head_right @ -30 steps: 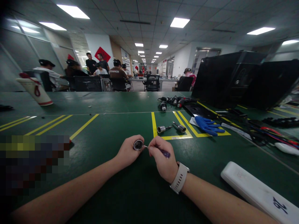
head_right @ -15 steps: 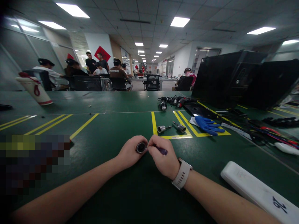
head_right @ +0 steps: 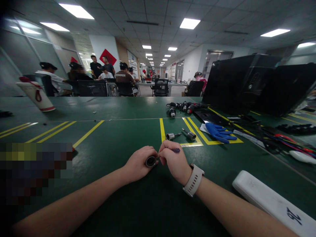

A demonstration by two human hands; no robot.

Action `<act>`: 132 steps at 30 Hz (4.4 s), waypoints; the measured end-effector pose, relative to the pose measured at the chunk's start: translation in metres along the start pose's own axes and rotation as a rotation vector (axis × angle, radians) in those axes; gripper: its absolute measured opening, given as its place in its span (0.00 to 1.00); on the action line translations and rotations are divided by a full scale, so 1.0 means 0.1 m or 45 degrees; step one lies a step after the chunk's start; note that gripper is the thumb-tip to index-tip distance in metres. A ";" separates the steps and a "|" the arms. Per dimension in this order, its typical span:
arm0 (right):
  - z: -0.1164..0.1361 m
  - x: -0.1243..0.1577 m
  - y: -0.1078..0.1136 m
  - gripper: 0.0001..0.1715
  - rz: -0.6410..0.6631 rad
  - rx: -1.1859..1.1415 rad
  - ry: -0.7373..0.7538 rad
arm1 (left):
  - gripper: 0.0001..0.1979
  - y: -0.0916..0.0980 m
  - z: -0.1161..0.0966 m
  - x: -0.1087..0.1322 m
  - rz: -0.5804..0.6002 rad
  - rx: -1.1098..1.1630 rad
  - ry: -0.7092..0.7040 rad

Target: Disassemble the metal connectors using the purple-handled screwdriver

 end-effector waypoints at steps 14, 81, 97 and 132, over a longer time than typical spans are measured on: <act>0.09 0.05 0.00 0.09 0.100 0.334 0.228 | 0.03 -0.01 0.07 0.00 -0.053 0.137 0.105; 0.11 -0.01 0.05 0.08 0.178 0.099 0.086 | 0.08 0.05 -0.08 0.00 0.110 0.158 0.030; -0.13 -0.11 0.23 0.05 -0.333 -0.471 0.047 | 0.10 0.06 0.03 0.01 -0.013 0.441 0.114; -0.31 -0.26 0.58 0.08 -0.340 1.650 0.529 | 0.28 -0.04 0.18 -0.18 -0.266 0.318 0.488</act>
Point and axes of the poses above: each hand's wrist, its own x-axis away from the middle knuckle, its own y-axis out of the back of the hand, z = x × y, the point moved 3 cm from there along -x, towards the middle knuckle, and after that the axes turned 5 degrees about z, right-handed, at the moved point
